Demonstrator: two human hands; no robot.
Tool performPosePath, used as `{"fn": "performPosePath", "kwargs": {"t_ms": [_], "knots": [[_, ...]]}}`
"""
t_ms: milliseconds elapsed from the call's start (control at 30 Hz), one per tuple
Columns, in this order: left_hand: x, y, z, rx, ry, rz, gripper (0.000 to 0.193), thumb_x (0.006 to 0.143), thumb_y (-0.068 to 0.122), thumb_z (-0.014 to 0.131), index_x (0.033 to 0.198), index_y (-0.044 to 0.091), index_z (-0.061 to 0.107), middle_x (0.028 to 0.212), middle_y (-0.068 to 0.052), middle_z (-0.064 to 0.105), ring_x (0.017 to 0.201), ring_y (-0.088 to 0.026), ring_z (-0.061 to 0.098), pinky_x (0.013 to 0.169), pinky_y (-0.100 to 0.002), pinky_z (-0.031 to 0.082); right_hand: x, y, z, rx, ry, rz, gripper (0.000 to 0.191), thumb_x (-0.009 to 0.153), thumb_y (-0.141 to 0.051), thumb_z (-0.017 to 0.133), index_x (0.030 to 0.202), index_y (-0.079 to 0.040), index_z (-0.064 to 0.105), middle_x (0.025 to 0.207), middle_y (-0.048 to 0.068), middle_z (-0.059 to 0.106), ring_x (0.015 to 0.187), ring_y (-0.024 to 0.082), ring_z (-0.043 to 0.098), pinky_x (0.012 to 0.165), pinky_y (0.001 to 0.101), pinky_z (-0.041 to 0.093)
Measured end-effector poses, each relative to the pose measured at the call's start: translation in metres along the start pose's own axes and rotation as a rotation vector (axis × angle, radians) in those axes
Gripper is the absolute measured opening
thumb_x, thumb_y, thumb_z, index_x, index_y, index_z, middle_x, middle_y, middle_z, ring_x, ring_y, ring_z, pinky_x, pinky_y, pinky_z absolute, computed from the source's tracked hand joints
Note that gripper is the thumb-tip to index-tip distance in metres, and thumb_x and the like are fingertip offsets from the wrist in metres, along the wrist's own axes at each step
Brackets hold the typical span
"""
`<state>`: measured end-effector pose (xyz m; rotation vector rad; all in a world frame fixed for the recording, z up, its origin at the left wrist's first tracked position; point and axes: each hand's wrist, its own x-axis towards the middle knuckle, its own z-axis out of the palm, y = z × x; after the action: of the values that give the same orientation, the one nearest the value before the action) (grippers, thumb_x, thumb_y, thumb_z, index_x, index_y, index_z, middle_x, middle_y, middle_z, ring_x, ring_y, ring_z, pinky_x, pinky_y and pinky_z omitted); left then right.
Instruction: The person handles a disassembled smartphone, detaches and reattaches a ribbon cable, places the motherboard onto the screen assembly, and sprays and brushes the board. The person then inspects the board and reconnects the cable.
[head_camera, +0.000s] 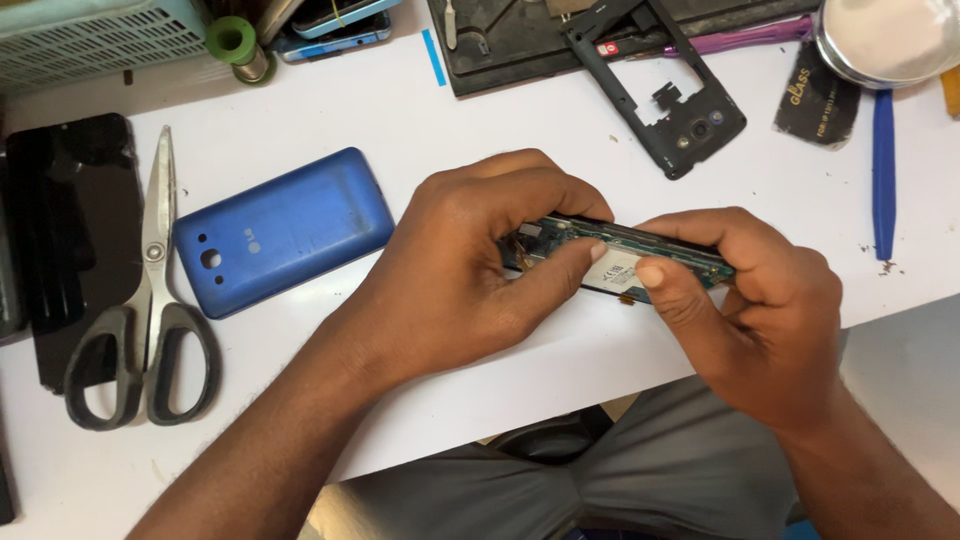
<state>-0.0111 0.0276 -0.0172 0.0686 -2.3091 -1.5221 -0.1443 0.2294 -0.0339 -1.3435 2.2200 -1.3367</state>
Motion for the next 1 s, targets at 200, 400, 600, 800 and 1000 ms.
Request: {"fn": "performPosePath", "kwargs": {"t_ms": [200, 400, 600, 800, 1000], "knots": [[0.001, 0.001, 0.0, 0.027, -0.019, -0.049, 0.016, 0.093, 0.014, 0.074, 0.108, 0.007, 0.075, 0.086, -0.003, 0.07, 0.071, -0.009, 0.066, 0.059, -0.026, 0.051, 0.0, 0.001, 0.001, -0.039, 0.01, 0.04, 0.024, 0.098, -0.02, 0.072, 0.109, 0.001, 0.071, 0.067, 0.0, 0.069, 0.047, -0.004, 0.043, 0.042, 0.0169, 0.026], [-0.002, 0.002, -0.006, -0.08, 0.007, -0.037, 0.025, 0.093, 0.013, 0.073, 0.115, 0.0, 0.071, 0.092, -0.005, 0.074, 0.081, -0.009, 0.068, 0.071, -0.027, 0.056, -0.001, 0.002, 0.002, -0.029, 0.015, 0.015, 0.026, 0.101, -0.019, 0.071, 0.113, 0.003, 0.069, 0.084, 0.005, 0.073, 0.066, 0.002, 0.058, 0.055, 0.0167, 0.041], [0.002, -0.01, -0.017, -0.437, -0.02, -0.212, 0.029, 0.103, 0.015, 0.057, 0.12, -0.004, 0.071, 0.095, -0.007, 0.075, 0.088, -0.008, 0.069, 0.079, -0.026, 0.058, 0.002, 0.006, 0.0, 0.182, 0.022, 0.127, 0.027, 0.105, -0.016, 0.067, 0.119, 0.007, 0.066, 0.102, 0.01, 0.074, 0.087, 0.008, 0.067, 0.077, 0.0198, 0.055], [0.003, -0.02, -0.019, -0.455, -0.038, -0.189, 0.031, 0.101, 0.011, 0.055, 0.12, -0.006, 0.071, 0.097, -0.008, 0.077, 0.084, -0.007, 0.07, 0.076, -0.024, 0.059, 0.003, 0.015, -0.004, 0.389, 0.029, 0.162, 0.029, 0.107, -0.014, 0.066, 0.124, 0.01, 0.065, 0.104, 0.013, 0.073, 0.093, 0.01, 0.067, 0.083, 0.0211, 0.055], [0.004, -0.019, -0.018, -0.38, -0.035, -0.186, 0.029, 0.1, 0.01, 0.056, 0.118, -0.007, 0.072, 0.093, -0.008, 0.078, 0.08, -0.006, 0.071, 0.072, -0.022, 0.06, 0.002, 0.018, -0.003, 0.431, 0.031, 0.153, 0.029, 0.108, -0.014, 0.067, 0.124, 0.011, 0.064, 0.102, 0.013, 0.073, 0.093, 0.01, 0.067, 0.084, 0.0213, 0.055]]}}
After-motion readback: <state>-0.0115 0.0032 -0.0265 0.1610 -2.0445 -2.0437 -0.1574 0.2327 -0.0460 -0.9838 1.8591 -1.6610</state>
